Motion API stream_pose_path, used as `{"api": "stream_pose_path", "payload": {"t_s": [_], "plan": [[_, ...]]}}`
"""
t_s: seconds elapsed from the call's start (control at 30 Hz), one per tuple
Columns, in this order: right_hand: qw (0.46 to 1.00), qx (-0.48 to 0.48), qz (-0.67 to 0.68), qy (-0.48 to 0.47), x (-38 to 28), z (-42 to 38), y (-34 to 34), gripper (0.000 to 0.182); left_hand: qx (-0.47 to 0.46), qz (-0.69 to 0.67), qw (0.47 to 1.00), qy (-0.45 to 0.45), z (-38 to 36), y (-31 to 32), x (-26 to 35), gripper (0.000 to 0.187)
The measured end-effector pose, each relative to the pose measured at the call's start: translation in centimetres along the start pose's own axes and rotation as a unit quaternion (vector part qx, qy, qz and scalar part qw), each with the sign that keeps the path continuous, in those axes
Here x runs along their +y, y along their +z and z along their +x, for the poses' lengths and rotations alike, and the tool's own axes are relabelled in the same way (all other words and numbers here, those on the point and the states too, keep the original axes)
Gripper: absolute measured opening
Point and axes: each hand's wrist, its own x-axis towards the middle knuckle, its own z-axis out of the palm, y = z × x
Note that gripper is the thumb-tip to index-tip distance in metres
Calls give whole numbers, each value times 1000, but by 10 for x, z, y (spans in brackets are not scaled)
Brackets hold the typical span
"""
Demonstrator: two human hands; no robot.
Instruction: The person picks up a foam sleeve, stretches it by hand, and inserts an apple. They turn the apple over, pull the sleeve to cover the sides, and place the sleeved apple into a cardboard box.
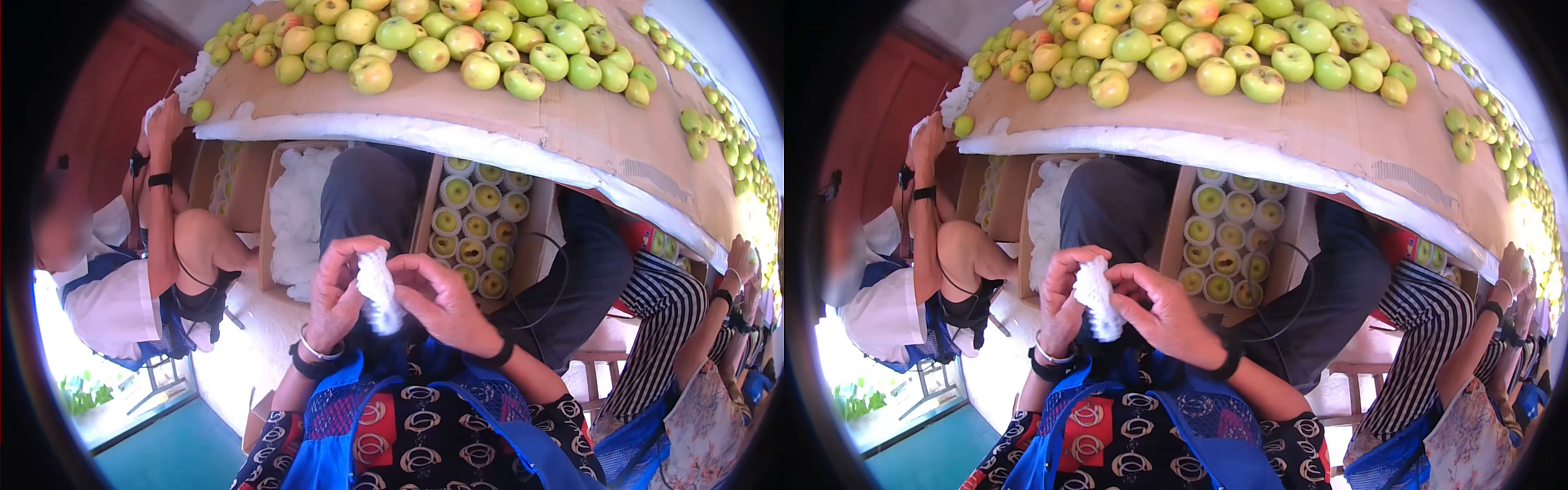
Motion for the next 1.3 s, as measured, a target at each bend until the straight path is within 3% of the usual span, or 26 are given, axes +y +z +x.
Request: {"api": "stream_pose_path", "payload": {"t_s": [0.1,0.23,0.27,0.33,0.4,0.43,0.5,0.57,0.63,0.7,0.77,0.8,0.87,0.9,0.97,1.03,1.2,1.3], "plan": [[999,10,26,32,8,-8,6,29,20,-22,998,-55,-10,8,-7,35],[999,-16,-23,46,2,-10,8,29,81,110,989,-49,-15,8,-5,39],[997,-11,-73,26,5,-10,8,27,88,70,992,-50,-16,8,-8,39],[999,5,-34,37,13,-12,8,25,93,29,994,-53,-17,7,-13,40],[999,20,6,46,18,-13,6,24,20,34,998,-42,-15,3,-15,39],[997,43,-59,19,19,-13,3,23,18,35,998,-40,-14,1,-14,39],[990,66,-123,-9,18,-11,1,22,-65,-4,990,-123,-12,-1,-12,40],[966,64,-231,-99,14,-9,-1,22,-68,7,992,-104,-11,9,-9,51],[965,54,-233,-107,17,-10,-3,22,-81,263,961,5,-9,16,-5,57],[964,42,-234,-119,18,-7,-3,22,-63,281,958,5,-10,9,-18,58],[958,32,-250,-136,17,-9,-4,16,-4,175,976,-128,-13,4,-27,50],[958,34,-251,-134,16,-11,-5,16,-23,112,984,-137,-12,6,-22,42],[996,40,-47,56,13,-15,-6,11,-14,63,990,-126,-10,9,-20,39],[997,41,-47,55,19,-13,-8,11,0,16,993,-114,-9,9,-20,37],[948,85,303,58,37,-7,-13,12,-1,-8,989,-146,-6,6,-21,41],[907,99,394,106,34,-5,-17,20,5,-133,974,-183,-5,11,-19,47],[858,139,469,158,34,-1,-25,26,-17,-248,950,-188,4,12,-29,64],[900,119,395,141,52,-1,-20,27,-9,-340,929,-144,13,13,-31,68]]}}
